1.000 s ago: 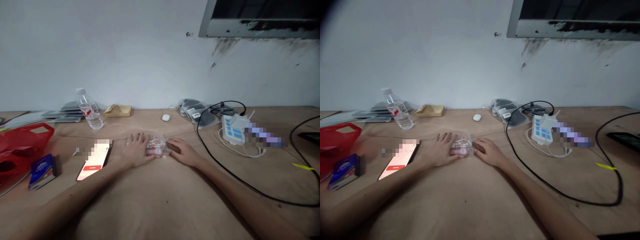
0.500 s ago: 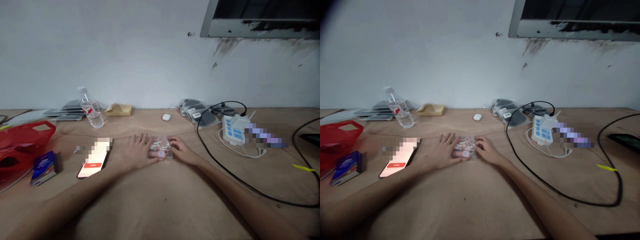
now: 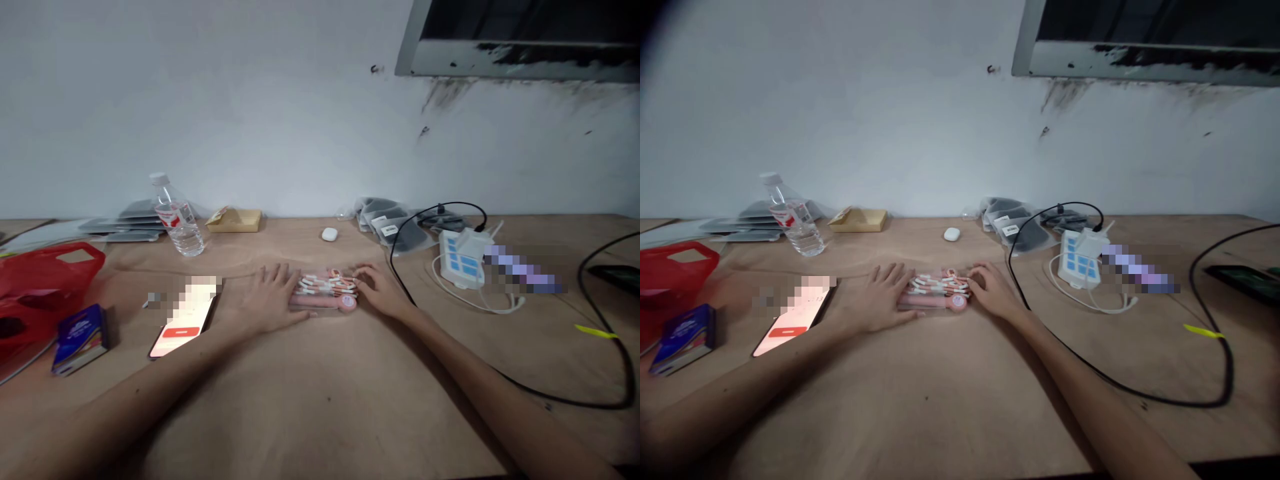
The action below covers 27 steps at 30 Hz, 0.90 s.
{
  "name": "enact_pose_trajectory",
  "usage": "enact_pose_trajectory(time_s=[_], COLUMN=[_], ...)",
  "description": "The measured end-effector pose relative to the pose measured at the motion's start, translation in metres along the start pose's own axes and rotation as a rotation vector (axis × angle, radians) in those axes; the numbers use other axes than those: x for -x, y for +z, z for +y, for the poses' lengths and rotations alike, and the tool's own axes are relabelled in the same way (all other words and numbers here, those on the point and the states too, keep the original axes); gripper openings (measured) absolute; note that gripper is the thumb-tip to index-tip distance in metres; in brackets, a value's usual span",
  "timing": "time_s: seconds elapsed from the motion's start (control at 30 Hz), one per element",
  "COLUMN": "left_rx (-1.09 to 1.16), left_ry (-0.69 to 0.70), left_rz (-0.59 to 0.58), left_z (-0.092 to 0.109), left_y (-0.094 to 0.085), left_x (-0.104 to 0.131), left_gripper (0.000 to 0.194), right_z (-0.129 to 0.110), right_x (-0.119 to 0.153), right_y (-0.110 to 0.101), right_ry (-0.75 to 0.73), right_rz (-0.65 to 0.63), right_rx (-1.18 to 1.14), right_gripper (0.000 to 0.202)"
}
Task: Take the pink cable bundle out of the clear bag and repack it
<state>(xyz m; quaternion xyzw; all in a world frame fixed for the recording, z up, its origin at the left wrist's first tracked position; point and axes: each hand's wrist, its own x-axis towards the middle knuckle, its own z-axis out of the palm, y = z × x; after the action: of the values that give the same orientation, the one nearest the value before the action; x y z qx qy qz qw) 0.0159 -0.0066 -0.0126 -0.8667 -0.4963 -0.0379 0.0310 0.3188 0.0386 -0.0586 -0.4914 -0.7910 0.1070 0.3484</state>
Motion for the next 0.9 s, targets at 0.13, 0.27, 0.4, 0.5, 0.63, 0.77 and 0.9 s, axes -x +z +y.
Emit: enact_pose_trajectory(time_s=[0.13, 0.27, 0.4, 0.5, 0.63, 0.77, 0.9], left_rx=[-0.010, -0.027, -0.012, 0.003, 0.024, 0.024, -0.023], left_ry=[-0.001, 0.005, 0.004, -0.005, -0.006, -0.008, -0.018], left_rz=[-0.007, -0.018, -0.008, -0.004, -0.008, -0.034, -0.053], left_z=[0.001, 0.001, 0.001, 0.002, 0.002, 0.002, 0.003], left_y=[0.000, 0.000, -0.001, -0.002, -0.004, -0.007, -0.009], left_x=[0.000, 0.001, 0.000, 0.000, 0.000, 0.000, 0.000], left_gripper=[0.090, 0.091, 0.090, 0.090, 0.090, 0.088, 0.086], right_z=[-0.022, -0.033, -0.032, -0.032, -0.028, -0.015, -0.014], right_x=[0.005, 0.009, 0.006, 0.001, -0.004, -0.007, -0.006], right_y=[0.000, 0.006, 0.004, -0.006, -0.022, -0.031, -0.028], right_ry=[-0.207, -0.262, -0.239, -0.206, -0.192, -0.170, -0.182], right_rz=[-0.160, -0.258, -0.275, -0.311, -0.401, -0.416, -0.318], right_rx=[-0.102, -0.095, -0.098, -0.130, -0.178, -0.173, -0.131], right_gripper=[0.047, 0.057, 0.056, 0.053, 0.050, 0.049, 0.042])
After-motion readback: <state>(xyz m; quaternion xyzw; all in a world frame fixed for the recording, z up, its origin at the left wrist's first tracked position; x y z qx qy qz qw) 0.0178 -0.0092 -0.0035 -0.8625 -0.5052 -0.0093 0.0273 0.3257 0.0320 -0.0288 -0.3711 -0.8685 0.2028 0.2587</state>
